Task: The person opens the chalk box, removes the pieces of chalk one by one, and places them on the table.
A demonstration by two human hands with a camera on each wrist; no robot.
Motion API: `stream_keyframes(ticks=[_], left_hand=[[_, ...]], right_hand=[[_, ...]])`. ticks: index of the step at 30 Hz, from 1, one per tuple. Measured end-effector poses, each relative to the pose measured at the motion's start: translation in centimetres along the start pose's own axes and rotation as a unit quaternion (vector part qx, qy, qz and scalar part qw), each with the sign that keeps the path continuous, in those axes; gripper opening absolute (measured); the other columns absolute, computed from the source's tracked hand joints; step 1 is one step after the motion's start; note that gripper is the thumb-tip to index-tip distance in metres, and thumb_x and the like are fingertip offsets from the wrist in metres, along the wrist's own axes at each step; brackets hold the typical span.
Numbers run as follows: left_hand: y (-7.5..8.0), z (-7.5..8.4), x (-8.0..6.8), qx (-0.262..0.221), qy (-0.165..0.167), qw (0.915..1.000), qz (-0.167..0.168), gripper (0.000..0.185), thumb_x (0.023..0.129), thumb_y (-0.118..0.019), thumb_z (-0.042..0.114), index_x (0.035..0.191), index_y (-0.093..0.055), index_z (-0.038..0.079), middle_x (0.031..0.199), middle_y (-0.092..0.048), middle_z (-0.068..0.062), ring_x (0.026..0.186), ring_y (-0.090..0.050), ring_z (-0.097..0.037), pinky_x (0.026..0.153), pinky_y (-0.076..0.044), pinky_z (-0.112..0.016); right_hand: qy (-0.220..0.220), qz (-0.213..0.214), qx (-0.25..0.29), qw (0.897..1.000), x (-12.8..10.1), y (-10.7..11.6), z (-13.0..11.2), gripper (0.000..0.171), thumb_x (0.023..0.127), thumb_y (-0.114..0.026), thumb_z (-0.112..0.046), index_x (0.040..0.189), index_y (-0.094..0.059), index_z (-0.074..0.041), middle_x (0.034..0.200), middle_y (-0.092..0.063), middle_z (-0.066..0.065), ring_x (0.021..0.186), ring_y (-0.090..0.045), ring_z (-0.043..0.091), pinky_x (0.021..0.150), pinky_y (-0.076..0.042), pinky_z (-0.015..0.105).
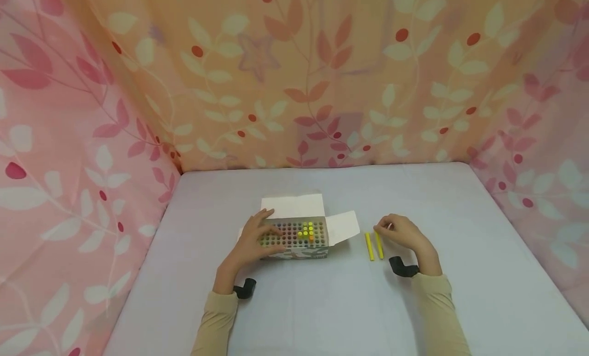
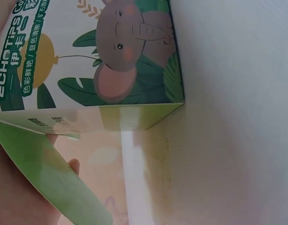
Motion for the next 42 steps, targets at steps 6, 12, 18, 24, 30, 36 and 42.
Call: stream_keyframes(ticks=[6, 12, 18, 24, 30, 36, 42], left_hand=[[0.1, 0.1, 0.1, -0.004, -0.004, 1.0000, 0.005, 0.037, 0.073, -0.071, 0.054, 0.096, -0.067, 0.026, 0.150, -0.028, 0.000, 0.142, -0.012, -0.025, 0.111, -0.006, -0.059], [0.1, -0.1, 0.0, -0.005, 0.004, 1.0000, 0.004, 0.036, 0.072, -0.072, 0.055, 0.096, -0.067, 0.027, 0.150, -0.027, 0.002, 0.142, -0.011, -0.024, 0.110, -0.010, -0.060], [0.2, -0.1, 0.1, -0.007, 0.008, 0.9999, 0.006, 0.034, 0.072, -0.072, 0.055, 0.095, -0.066, 0.029, 0.150, -0.027, 0.002, 0.142, -0.012, -0.024, 0.110, -0.010, -0.060], [0.2, -0.1, 0.3, -0.006, 0.008, 0.9999, 0.005, 0.037, 0.072, -0.070, 0.057, 0.096, -0.066, 0.029, 0.151, -0.027, 0.003, 0.142, -0.011, -0.024, 0.110, -0.011, -0.060], [0.1, -0.2, 0.1, -0.007, 0.016, 0.9999, 0.000, 0.037, 0.072, -0.072, 0.056, 0.096, -0.066, 0.028, 0.151, -0.026, 0.004, 0.142, -0.011, -0.023, 0.109, -0.012, -0.060], [0.0, -0.3, 0.2, -0.008, 0.014, 0.9999, -0.004, 0.038, 0.072, -0.071, 0.055, 0.097, -0.066, 0.027, 0.151, -0.026, 0.004, 0.143, -0.010, -0.021, 0.111, -0.008, -0.058], [0.0, -0.3, 0.1, -0.011, 0.014, 0.9998, 0.000, 0.037, 0.072, -0.071, 0.056, 0.096, -0.066, 0.028, 0.151, -0.026, 0.004, 0.142, -0.010, -0.021, 0.111, -0.008, -0.058]], right_hand=[[-0.024, -0.011, -0.020, 0.999, 0.3, -0.7, 0.0, 0.022, 0.090, -0.059, -0.029, 0.088, -0.067, -0.008, 0.083, -0.063, 0.003, 0.075, -0.054, 0.017, 0.064, -0.044, 0.031], [-0.055, -0.019, -0.054, 0.997, 0.6, -1.3, 0.4, 0.026, 0.091, -0.058, -0.033, 0.086, -0.066, -0.008, 0.079, -0.062, 0.003, 0.072, -0.053, 0.018, 0.063, -0.042, 0.032], [-0.063, -0.019, -0.074, 0.995, 0.8, -1.6, 0.5, 0.027, 0.091, -0.057, -0.033, 0.078, -0.061, -0.010, 0.068, -0.053, 0.000, 0.065, -0.046, 0.016, 0.063, -0.032, 0.033], [-0.071, -0.009, -0.086, 0.994, 1.0, -1.9, 0.7, 0.028, 0.090, -0.058, -0.033, 0.076, -0.061, -0.010, 0.066, -0.051, 0.000, 0.063, -0.046, 0.017, 0.062, -0.030, 0.032], [-0.068, 0.000, -0.100, 0.993, 0.9, -2.0, 0.7, 0.030, 0.089, -0.060, -0.035, 0.074, -0.060, -0.010, 0.065, -0.049, 0.000, 0.063, -0.045, 0.017, 0.061, -0.031, 0.032], [-0.065, 0.000, -0.100, 0.993, 0.8, -1.9, 0.5, 0.030, 0.089, -0.061, -0.035, 0.073, -0.058, -0.010, 0.064, -0.047, 0.001, 0.062, -0.044, 0.017, 0.059, -0.029, 0.030], [-0.075, 0.015, -0.101, 0.992, 0.5, -1.2, -0.1, 0.029, 0.088, -0.061, -0.035, 0.075, -0.059, -0.009, 0.067, -0.050, 0.002, 0.062, -0.045, 0.018, 0.058, -0.030, 0.030]])
Point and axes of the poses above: each hand's wrist, its own x-axis towards the middle knuckle, its own y-axis out of the back of the hand, z = x × y, the point moved 5 cm from there along x, towards the middle knuckle
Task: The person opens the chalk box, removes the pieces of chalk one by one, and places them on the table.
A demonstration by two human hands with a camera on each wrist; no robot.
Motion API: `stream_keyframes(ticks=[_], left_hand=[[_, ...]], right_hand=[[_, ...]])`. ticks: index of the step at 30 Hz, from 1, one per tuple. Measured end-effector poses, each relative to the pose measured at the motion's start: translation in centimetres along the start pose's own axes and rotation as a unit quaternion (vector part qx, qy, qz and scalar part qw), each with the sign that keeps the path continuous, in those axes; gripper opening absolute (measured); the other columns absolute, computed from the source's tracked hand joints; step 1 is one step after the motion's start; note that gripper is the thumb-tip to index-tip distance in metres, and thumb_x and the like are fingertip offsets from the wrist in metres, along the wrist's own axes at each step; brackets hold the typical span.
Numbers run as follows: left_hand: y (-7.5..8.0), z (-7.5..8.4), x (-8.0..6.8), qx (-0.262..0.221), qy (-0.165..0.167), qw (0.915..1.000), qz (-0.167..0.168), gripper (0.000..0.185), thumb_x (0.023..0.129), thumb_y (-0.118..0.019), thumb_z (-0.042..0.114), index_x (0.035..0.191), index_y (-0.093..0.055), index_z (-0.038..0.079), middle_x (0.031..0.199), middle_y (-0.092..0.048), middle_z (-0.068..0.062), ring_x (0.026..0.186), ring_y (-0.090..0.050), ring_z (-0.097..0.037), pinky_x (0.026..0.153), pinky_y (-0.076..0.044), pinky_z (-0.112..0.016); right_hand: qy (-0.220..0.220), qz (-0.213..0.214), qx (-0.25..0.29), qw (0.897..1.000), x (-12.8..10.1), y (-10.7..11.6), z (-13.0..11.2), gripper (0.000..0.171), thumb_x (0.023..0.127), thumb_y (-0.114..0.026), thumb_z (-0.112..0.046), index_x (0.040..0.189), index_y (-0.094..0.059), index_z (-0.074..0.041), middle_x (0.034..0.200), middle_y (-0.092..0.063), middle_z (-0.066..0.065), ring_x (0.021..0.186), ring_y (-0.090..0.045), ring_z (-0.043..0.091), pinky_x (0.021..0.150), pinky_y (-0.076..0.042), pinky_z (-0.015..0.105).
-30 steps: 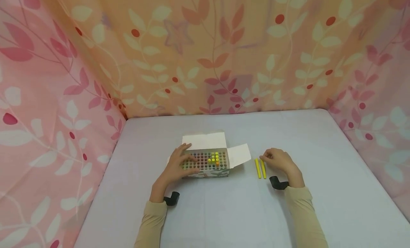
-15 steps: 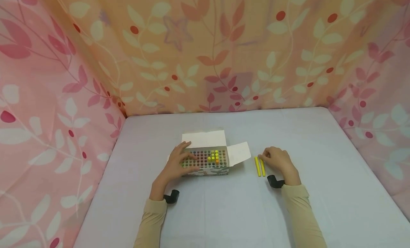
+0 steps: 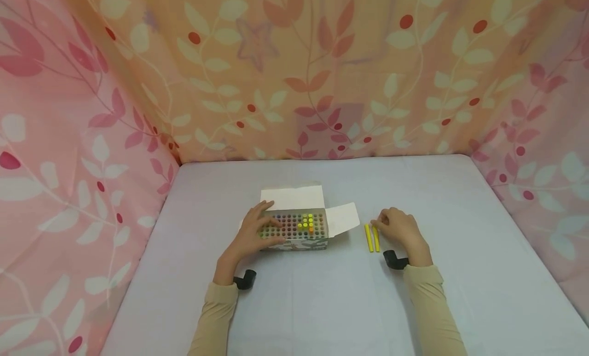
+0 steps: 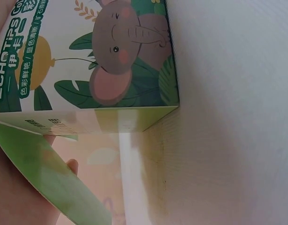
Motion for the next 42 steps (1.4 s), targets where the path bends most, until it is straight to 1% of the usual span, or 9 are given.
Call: stream_keyframes(ticks=[4, 6, 9, 15, 21, 26, 31, 37, 42], left_hand=[[0.1, 0.1, 0.0, -0.005, -0.010, 0.9999, 0.000, 0.036, 0.072, -0.072, 0.054, 0.096, -0.067, 0.028, 0.151, -0.027, 0.002, 0.142, -0.010, -0.021, 0.112, -0.005, -0.057], [0.1, 0.2, 0.0, -0.005, -0.013, 0.9999, 0.000, 0.036, 0.072, -0.072, 0.054, 0.096, -0.067, 0.027, 0.150, -0.027, 0.001, 0.142, -0.011, -0.022, 0.112, -0.005, -0.057], [0.2, 0.2, -0.1, -0.008, -0.012, 0.9999, 0.000, 0.036, 0.072, -0.073, 0.053, 0.096, -0.067, 0.027, 0.150, -0.027, 0.001, 0.142, -0.011, -0.023, 0.111, -0.008, -0.059], [0.2, 0.2, 0.0, -0.008, -0.009, 0.9999, 0.000, 0.037, 0.072, -0.072, 0.054, 0.096, -0.068, 0.027, 0.150, -0.027, 0.002, 0.142, -0.011, -0.021, 0.111, -0.009, -0.059], [0.2, 0.1, 0.2, -0.001, -0.010, 0.9999, 0.004, 0.036, 0.072, -0.071, 0.056, 0.095, -0.067, 0.028, 0.150, -0.027, 0.004, 0.142, -0.011, -0.021, 0.110, -0.011, -0.059], [0.0, 0.2, 0.3, -0.003, -0.012, 0.9999, 0.002, 0.035, 0.072, -0.072, 0.054, 0.095, -0.068, 0.028, 0.151, -0.027, 0.003, 0.142, -0.011, -0.023, 0.110, -0.010, -0.059], [-0.1, 0.1, 0.3, -0.002, -0.007, 1.0000, -0.001, 0.035, 0.071, -0.072, 0.055, 0.095, -0.067, 0.030, 0.151, -0.026, 0.005, 0.142, -0.010, -0.021, 0.111, -0.009, -0.058], [-0.1, 0.0, 0.2, 0.003, -0.002, 1.0000, 0.000, 0.035, 0.071, -0.071, 0.057, 0.095, -0.067, 0.031, 0.150, -0.027, 0.006, 0.143, -0.010, -0.019, 0.111, -0.009, -0.057], [0.0, 0.0, 0.0, -0.001, 0.000, 1.0000, 0.004, 0.037, 0.071, -0.072, 0.056, 0.095, -0.067, 0.029, 0.150, -0.027, 0.005, 0.142, -0.011, -0.020, 0.110, -0.012, -0.059]], right_hand=[[0.003, 0.017, 0.001, 1.000, -0.2, 0.6, -0.4, 0.028, 0.088, -0.061, -0.034, 0.077, -0.061, -0.008, 0.072, -0.054, 0.004, 0.064, -0.048, 0.019, 0.058, -0.034, 0.032], [0.010, 0.038, -0.003, 0.999, -0.3, 0.9, -0.7, 0.027, 0.088, -0.061, -0.033, 0.078, -0.062, -0.008, 0.075, -0.056, 0.006, 0.065, -0.049, 0.019, 0.059, -0.035, 0.034], [0.027, 0.088, -0.003, 0.996, -0.5, 1.5, -1.2, 0.025, 0.089, -0.061, -0.031, 0.084, -0.063, -0.006, 0.081, -0.058, 0.009, 0.065, -0.051, 0.021, 0.061, -0.036, 0.036], [0.074, 0.191, 0.024, 0.979, -1.1, 3.1, -3.0, 0.021, 0.090, -0.060, -0.028, 0.091, -0.064, -0.008, 0.083, -0.059, 0.007, 0.068, -0.052, 0.020, 0.064, -0.034, 0.036], [0.145, 0.238, 0.072, 0.958, -1.7, 4.2, -5.7, 0.012, 0.089, -0.063, -0.022, 0.091, -0.066, -0.010, 0.088, -0.061, 0.006, 0.079, -0.055, 0.025, 0.071, -0.035, 0.042], [0.186, 0.245, 0.092, 0.947, -1.8, 4.1, -8.4, 0.008, 0.086, -0.066, -0.020, 0.090, -0.066, -0.012, 0.092, -0.060, 0.004, 0.086, -0.054, 0.025, 0.075, -0.036, 0.044], [0.234, 0.230, 0.096, 0.940, -1.5, 2.7, -10.7, 0.006, 0.083, -0.070, -0.019, 0.087, -0.066, -0.017, 0.091, -0.060, -0.001, 0.088, -0.054, 0.022, 0.078, -0.037, 0.044], [0.267, 0.206, 0.086, 0.937, -1.2, 1.0, -13.1, 0.005, 0.083, -0.070, -0.021, 0.086, -0.066, -0.019, 0.094, -0.060, -0.002, 0.087, -0.053, 0.021, 0.084, -0.037, 0.047], [0.297, 0.169, 0.072, 0.937, -1.0, -0.2, -15.6, 0.008, 0.081, -0.072, -0.022, 0.087, -0.069, -0.018, 0.098, -0.060, 0.000, 0.092, -0.052, 0.022, 0.088, -0.036, 0.049]])
Point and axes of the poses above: each hand's wrist, its own x-axis towards the middle knuckle, its own y-axis out of the back of the hand, z = x × y, the point moved 5 cm from there along x, towards the middle knuckle
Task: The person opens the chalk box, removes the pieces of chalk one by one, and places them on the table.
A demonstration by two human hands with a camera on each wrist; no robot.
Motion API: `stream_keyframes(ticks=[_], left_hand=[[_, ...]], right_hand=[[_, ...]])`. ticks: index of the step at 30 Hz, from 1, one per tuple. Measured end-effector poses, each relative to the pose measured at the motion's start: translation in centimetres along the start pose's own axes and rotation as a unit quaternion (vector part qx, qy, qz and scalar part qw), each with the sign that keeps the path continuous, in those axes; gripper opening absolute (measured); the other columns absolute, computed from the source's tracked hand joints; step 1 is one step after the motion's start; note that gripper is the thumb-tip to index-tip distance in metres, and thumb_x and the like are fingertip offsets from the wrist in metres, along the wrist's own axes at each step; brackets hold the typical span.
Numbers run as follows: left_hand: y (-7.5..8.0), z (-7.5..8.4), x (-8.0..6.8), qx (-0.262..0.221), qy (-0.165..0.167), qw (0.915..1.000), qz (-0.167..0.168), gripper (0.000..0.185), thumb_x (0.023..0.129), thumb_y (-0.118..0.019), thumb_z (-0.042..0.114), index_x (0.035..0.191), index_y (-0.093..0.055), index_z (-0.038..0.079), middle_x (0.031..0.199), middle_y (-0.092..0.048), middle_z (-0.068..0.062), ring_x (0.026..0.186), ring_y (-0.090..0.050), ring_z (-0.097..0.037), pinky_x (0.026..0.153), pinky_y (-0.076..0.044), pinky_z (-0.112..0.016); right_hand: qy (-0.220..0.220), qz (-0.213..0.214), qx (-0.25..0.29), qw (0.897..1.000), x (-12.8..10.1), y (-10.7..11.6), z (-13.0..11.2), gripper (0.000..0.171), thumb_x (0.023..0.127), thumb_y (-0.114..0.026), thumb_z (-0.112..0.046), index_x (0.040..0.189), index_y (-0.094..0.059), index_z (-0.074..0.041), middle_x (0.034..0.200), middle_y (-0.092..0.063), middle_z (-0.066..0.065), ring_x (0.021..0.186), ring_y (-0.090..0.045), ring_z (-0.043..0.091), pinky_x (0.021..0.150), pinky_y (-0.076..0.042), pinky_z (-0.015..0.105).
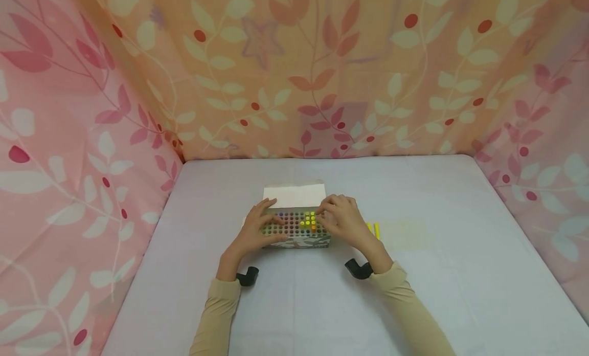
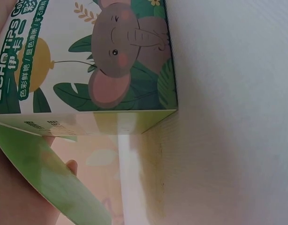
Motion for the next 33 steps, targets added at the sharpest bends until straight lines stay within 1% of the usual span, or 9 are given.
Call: stream_keyframes(ticks=[5, 7, 10, 13, 18, 21, 26, 28, 33], left_hand=[[0.0, -0.1, -0.1, -0.003, 0.003, 1.0000, 0.002, 0.038, 0.071, -0.071, 0.057, 0.095, -0.068, 0.029, 0.150, -0.028, 0.003, 0.142, -0.011, -0.022, 0.109, -0.014, -0.060], [-0.1, -0.1, 0.0, -0.003, 0.002, 1.0000, 0.004, 0.038, 0.071, -0.071, 0.057, 0.095, -0.068, 0.028, 0.150, -0.028, 0.003, 0.142, -0.011, -0.023, 0.109, -0.015, -0.061], [-0.1, -0.2, 0.1, -0.004, 0.001, 1.0000, 0.004, 0.038, 0.072, -0.070, 0.057, 0.096, -0.068, 0.027, 0.150, -0.027, 0.004, 0.142, -0.011, -0.023, 0.109, -0.013, -0.061], [-0.1, -0.2, 0.3, -0.003, -0.002, 1.0000, 0.004, 0.038, 0.072, -0.070, 0.057, 0.096, -0.068, 0.027, 0.151, -0.026, 0.005, 0.143, -0.010, -0.024, 0.109, -0.012, -0.061], [0.1, 0.0, 0.5, -0.004, -0.011, 0.9999, 0.006, 0.037, 0.072, -0.071, 0.056, 0.095, -0.068, 0.027, 0.151, -0.026, 0.005, 0.143, -0.010, -0.023, 0.111, -0.008, -0.058], [0.0, 0.0, 0.6, -0.001, -0.011, 0.9999, 0.006, 0.036, 0.073, -0.070, 0.056, 0.094, -0.068, 0.027, 0.150, -0.027, 0.005, 0.143, -0.010, -0.021, 0.111, -0.009, -0.058], [-0.1, 0.0, 0.2, -0.005, -0.009, 0.9999, 0.002, 0.035, 0.072, -0.072, 0.055, 0.093, -0.068, 0.027, 0.150, -0.029, 0.000, 0.142, -0.012, -0.023, 0.109, -0.013, -0.060], [-0.1, 0.0, 0.0, -0.005, -0.011, 0.9999, 0.002, 0.034, 0.072, -0.072, 0.054, 0.093, -0.068, 0.027, 0.150, -0.030, -0.001, 0.142, -0.012, -0.024, 0.108, -0.014, -0.061], [0.1, 0.1, -0.1, -0.001, -0.018, 0.9998, 0.010, 0.033, 0.072, -0.072, 0.054, 0.092, -0.068, 0.028, 0.149, -0.030, -0.002, 0.142, -0.013, -0.026, 0.108, -0.015, -0.061]], right_hand=[[0.010, -0.052, -0.019, 0.998, 0.8, -1.8, -1.2, 0.016, 0.078, -0.074, -0.031, 0.090, -0.071, -0.021, 0.104, -0.058, -0.001, 0.100, -0.051, 0.022, 0.094, -0.032, 0.050], [0.010, -0.062, -0.032, 0.998, 1.1, -2.3, -1.3, 0.017, 0.078, -0.074, -0.033, 0.091, -0.071, -0.022, 0.105, -0.058, -0.002, 0.102, -0.050, 0.020, 0.097, -0.031, 0.049], [0.006, -0.066, -0.047, 0.997, 1.3, -2.7, -1.4, 0.017, 0.079, -0.074, -0.034, 0.091, -0.072, -0.023, 0.107, -0.057, -0.002, 0.104, -0.050, 0.019, 0.100, -0.029, 0.048], [0.003, -0.061, -0.052, 0.997, 1.5, -2.7, -1.5, 0.015, 0.079, -0.074, -0.032, 0.089, -0.072, -0.022, 0.107, -0.058, 0.000, 0.104, -0.051, 0.021, 0.101, -0.029, 0.048], [-0.004, -0.055, -0.035, 0.998, 1.6, -2.7, -1.5, 0.011, 0.080, -0.074, -0.029, 0.087, -0.071, -0.020, 0.109, -0.058, 0.002, 0.106, -0.050, 0.024, 0.102, -0.028, 0.050], [-0.003, -0.046, -0.029, 0.998, 1.5, -2.8, -1.5, 0.010, 0.079, -0.074, -0.028, 0.085, -0.071, -0.020, 0.110, -0.058, 0.001, 0.108, -0.050, 0.025, 0.102, -0.028, 0.051], [-0.006, -0.042, -0.021, 0.999, 1.1, -3.1, -1.5, 0.010, 0.080, -0.073, -0.030, 0.084, -0.070, -0.021, 0.111, -0.058, 0.000, 0.109, -0.048, 0.025, 0.103, -0.027, 0.051], [-0.007, -0.033, -0.011, 0.999, 1.0, -3.1, -1.6, 0.011, 0.080, -0.073, -0.030, 0.085, -0.069, -0.020, 0.112, -0.058, 0.000, 0.109, -0.048, 0.025, 0.103, -0.027, 0.050], [0.003, 0.013, 0.025, 1.000, 1.3, -2.5, -1.8, 0.012, 0.082, -0.071, -0.029, 0.089, -0.066, -0.019, 0.112, -0.058, 0.001, 0.108, -0.050, 0.023, 0.102, -0.030, 0.049]])
Point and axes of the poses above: each hand's wrist, its own x-axis towards the middle knuckle, its own y-axis out of the back of the hand, z = x × y, the point moved 5 cm from there along x, towards the middle knuckle
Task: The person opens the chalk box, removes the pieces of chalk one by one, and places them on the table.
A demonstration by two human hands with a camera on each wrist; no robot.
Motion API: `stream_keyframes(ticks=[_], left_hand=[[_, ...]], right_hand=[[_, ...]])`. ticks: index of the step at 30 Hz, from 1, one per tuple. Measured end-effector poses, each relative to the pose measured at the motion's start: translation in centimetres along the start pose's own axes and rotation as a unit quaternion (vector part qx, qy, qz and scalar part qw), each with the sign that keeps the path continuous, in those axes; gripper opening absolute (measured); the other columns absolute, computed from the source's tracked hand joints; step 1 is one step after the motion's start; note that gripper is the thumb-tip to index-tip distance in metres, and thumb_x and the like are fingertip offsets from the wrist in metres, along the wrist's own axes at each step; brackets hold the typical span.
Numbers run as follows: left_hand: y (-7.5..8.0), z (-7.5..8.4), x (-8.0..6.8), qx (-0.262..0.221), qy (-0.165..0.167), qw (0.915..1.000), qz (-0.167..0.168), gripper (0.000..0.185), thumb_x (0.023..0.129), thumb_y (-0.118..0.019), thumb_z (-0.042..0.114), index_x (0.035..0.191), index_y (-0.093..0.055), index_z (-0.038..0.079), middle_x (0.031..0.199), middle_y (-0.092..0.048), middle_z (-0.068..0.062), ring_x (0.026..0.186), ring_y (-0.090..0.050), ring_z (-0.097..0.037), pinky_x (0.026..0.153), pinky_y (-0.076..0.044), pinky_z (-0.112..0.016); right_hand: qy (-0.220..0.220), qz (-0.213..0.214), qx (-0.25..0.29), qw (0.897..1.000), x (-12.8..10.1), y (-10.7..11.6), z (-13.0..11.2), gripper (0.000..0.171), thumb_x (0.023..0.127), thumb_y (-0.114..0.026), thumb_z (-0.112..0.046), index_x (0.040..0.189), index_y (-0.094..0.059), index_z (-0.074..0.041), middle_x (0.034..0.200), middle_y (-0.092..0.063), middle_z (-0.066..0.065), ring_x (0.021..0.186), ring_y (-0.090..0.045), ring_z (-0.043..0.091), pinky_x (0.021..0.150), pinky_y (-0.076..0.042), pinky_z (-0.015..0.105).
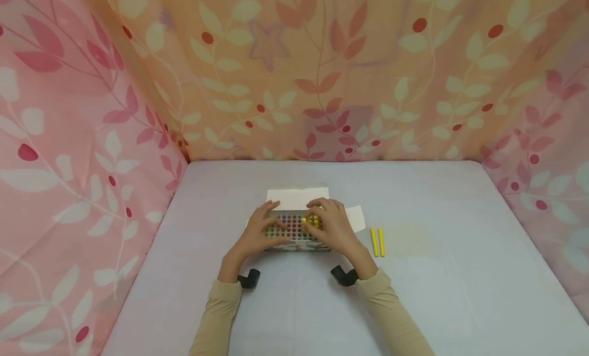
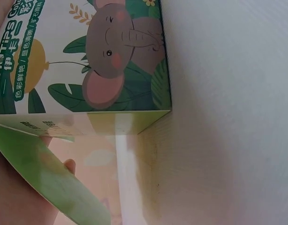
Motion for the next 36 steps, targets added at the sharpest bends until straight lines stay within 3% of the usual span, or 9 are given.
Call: stream_keyframes(ticks=[7, 14, 21, 31, 36], left_hand=[[0.0, 0.1, 0.0, -0.008, 0.001, 1.0000, 0.000, 0.034, 0.072, -0.073, 0.052, 0.093, -0.069, 0.025, 0.149, -0.030, -0.003, 0.142, -0.012, -0.025, 0.109, -0.014, -0.060], [-0.2, -0.2, -0.1, -0.013, 0.003, 0.9999, -0.001, 0.034, 0.072, -0.073, 0.053, 0.093, -0.069, 0.028, 0.150, -0.029, 0.000, 0.142, -0.011, -0.022, 0.109, -0.013, -0.060], [-0.1, -0.1, -0.1, -0.021, 0.013, 0.9997, -0.005, 0.035, 0.072, -0.072, 0.055, 0.093, -0.068, 0.028, 0.150, -0.027, 0.005, 0.143, -0.010, -0.021, 0.109, -0.011, -0.061], [-0.2, -0.1, -0.1, -0.015, 0.010, 0.9998, -0.003, 0.032, 0.072, -0.072, 0.054, 0.092, -0.068, 0.029, 0.150, -0.027, 0.005, 0.143, -0.010, -0.021, 0.109, -0.012, -0.061], [-0.2, -0.2, -0.2, -0.012, 0.014, 0.9998, -0.003, 0.033, 0.072, -0.072, 0.056, 0.092, -0.067, 0.030, 0.150, -0.027, 0.005, 0.143, -0.009, -0.022, 0.107, -0.013, -0.064]], right_hand=[[-0.003, 0.064, 0.056, 0.996, 0.2, 1.7, -0.5, 0.013, 0.082, -0.072, -0.023, 0.092, -0.066, -0.016, 0.109, -0.059, 0.005, 0.102, -0.054, 0.018, 0.093, -0.037, 0.048], [-0.005, 0.122, 0.108, 0.987, -0.2, 4.1, -0.1, 0.012, 0.081, -0.072, -0.016, 0.092, -0.067, -0.014, 0.108, -0.058, 0.003, 0.099, -0.054, 0.018, 0.087, -0.036, 0.048], [-0.027, 0.157, 0.095, 0.983, -0.9, 7.2, 1.8, 0.013, 0.080, -0.072, -0.012, 0.091, -0.066, -0.011, 0.103, -0.060, 0.005, 0.080, -0.053, 0.017, 0.079, -0.034, 0.040], [-0.081, 0.205, 0.072, 0.973, -3.0, 11.5, 5.9, 0.011, 0.079, -0.067, -0.004, 0.091, -0.067, -0.007, 0.094, -0.060, 0.007, 0.072, -0.049, 0.016, 0.069, -0.032, 0.031], [-0.107, 0.189, 0.045, 0.975, -3.8, 12.6, 7.7, 0.011, 0.081, -0.067, -0.004, 0.091, -0.066, -0.005, 0.095, -0.061, 0.007, 0.072, -0.050, 0.017, 0.063, -0.033, 0.025]])
Point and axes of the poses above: each hand's wrist, its own x-axis towards the middle knuckle, its own y-axis out of the back of the hand, z = x × y, the point moved 5 cm from there along x, towards the middle knuckle
